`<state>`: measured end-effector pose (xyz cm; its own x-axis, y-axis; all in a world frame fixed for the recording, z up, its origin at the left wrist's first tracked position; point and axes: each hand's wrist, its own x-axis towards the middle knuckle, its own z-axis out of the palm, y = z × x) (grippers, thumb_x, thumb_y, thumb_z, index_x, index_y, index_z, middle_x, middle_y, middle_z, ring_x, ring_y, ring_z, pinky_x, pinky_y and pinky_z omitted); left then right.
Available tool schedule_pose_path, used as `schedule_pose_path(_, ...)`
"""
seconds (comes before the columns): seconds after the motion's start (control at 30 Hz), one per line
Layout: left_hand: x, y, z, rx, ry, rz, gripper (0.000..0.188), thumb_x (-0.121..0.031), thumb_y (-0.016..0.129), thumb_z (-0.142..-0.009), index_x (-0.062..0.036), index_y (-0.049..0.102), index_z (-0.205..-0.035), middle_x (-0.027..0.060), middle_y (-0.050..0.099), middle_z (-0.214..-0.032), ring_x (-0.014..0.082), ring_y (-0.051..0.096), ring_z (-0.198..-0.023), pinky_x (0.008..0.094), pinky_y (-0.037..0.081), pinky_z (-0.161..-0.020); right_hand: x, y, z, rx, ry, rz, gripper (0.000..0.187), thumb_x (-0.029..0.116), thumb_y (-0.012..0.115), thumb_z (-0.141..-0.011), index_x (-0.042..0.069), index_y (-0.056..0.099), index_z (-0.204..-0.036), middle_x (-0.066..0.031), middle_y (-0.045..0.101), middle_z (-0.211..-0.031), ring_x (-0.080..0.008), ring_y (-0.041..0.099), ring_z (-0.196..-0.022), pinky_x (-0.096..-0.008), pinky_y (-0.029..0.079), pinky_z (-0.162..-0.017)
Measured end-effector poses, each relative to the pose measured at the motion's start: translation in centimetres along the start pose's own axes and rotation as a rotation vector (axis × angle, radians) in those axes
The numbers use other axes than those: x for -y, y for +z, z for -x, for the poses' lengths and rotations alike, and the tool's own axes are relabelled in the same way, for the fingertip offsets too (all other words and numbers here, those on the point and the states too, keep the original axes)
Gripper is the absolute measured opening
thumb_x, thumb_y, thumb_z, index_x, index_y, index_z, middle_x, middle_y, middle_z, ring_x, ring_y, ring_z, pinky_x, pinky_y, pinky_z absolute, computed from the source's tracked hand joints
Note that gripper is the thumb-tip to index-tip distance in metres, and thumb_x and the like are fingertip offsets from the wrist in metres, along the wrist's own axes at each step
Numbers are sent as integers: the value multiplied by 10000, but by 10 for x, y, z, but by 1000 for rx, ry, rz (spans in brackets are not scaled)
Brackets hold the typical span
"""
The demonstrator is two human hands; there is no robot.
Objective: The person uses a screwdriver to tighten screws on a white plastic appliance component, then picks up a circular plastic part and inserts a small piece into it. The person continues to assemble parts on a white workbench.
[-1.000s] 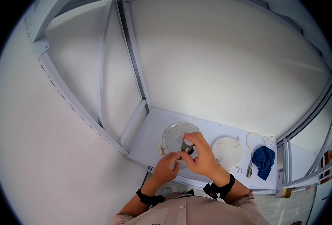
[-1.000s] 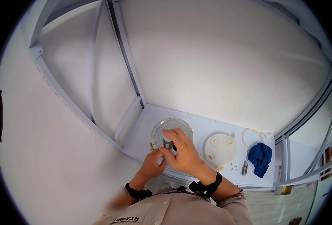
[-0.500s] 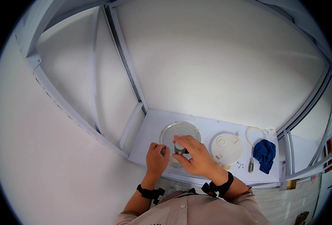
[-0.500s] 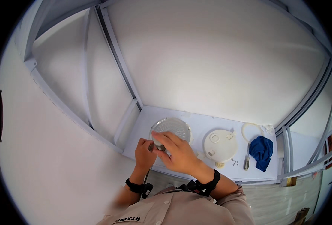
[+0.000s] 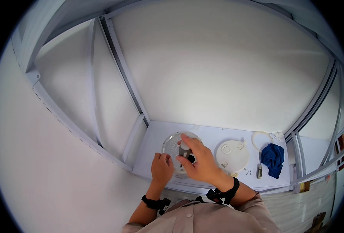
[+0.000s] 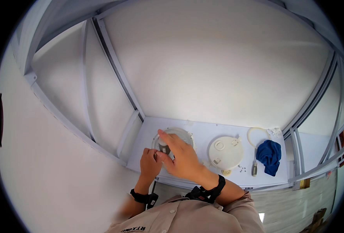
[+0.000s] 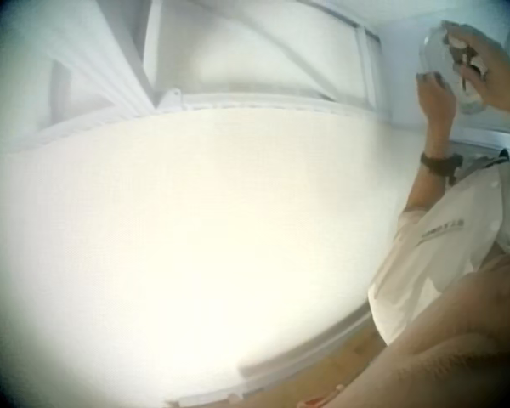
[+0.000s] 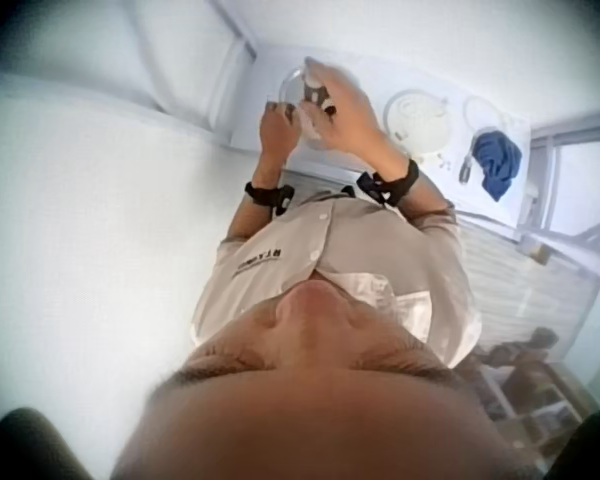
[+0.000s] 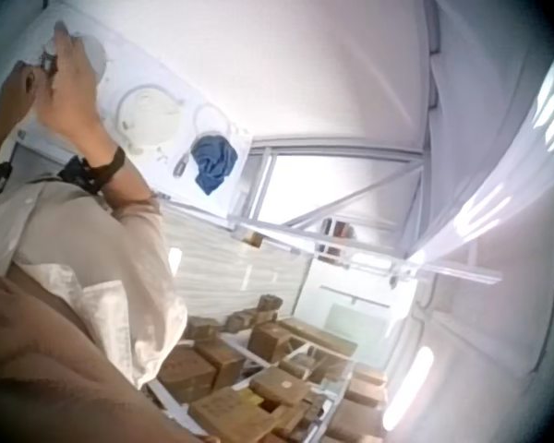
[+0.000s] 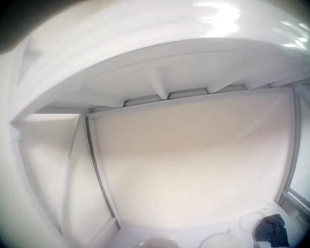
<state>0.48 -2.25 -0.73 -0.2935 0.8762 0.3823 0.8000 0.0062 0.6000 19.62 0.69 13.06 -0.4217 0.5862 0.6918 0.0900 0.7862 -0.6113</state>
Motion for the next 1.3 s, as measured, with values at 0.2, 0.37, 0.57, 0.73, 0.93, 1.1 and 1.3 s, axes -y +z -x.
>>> schedule_pose_path(0.2, -5, -4, -3, -86, 26, -1, 92, -89, 674, -929, -49, 656, -1010, 136, 632, -1036, 376, 587, -969, 478, 482, -851, -2, -18, 11, -139, 229, -156, 654, 79, 677, -949, -35, 405, -1533, -273, 639, -1245, -366, 687, -1042, -393, 548, -907)
schedule_pose_path(0.37, 14, -4, -3, -148, 61, 47, 109, -55, 621, -961, -16, 613, -1063, 175, 632, -1095, 393, 574, -1042, 482, 452, -921, -51, -11, 50, -19, 161, 17, 648, 70, 655, -957, -35, 388, -1538, -259, 626, -1206, -350, 677, -960, -397, 544, -865)
schedule_pose_path(0.57, 22, 3, -1, -49, 38, 253, 111, -70, 563, -1026, 5, 579, -1105, 238, 622, -1324, 408, 619, -1161, 454, 495, -991, -57, -9, 90, 277, 412, 54, 554, 84, 694, -930, 83, 507, -1451, -187, 592, -1036, -390, 646, -828, -456, 525, -719)
schedule_pose_path(0.73, 20, 4, 3, -8, -134, 464, 153, -105, 516, -1074, 23, 543, -1153, 247, 640, -1335, 370, 668, -1105, 422, 529, -937, -67, -2, 101, 304, 486, 145, 498, 179, 786, -896, 111, 598, -1352, -146, 606, -1025, -364, 653, -807, -456, 530, -709)
schedule_pose_path(0.93, 21, -6, 6, 23, -174, 385, 173, -138, 520, -1085, 18, 541, -1156, 215, 701, -1200, 333, 692, -1014, 406, 542, -892, -76, -9, 101, 230, 511, 199, 447, 173, 801, -886, 126, 633, -1297, -123, 617, -1010, -352, 666, -822, -447, 536, -718)
schedule_pose_path(1.1, 9, -20, 16, 84, -184, 335, 182, -146, 544, -1075, 17, 541, -1155, 207, 697, -1175, 327, 687, -984, 409, 542, -870, -87, -20, 98, 163, 506, 223, 403, 150, 809, -871, 111, 661, -1244, -120, 636, -1044, -350, 671, -834, -442, 540, -727)
schedule_pose_path(1.3, 0, -26, 37, 148, -175, 354, 180, -138, 552, -1071, 4, 564, -1182, 158, 695, -1086, 266, 672, -919, 371, 533, -836, -100, -29, 96, 71, 473, 216, 390, 109, 807, -863, 78, 658, -1223, -143, 642, -1068, -349, 664, -822, -419, 538, -726)
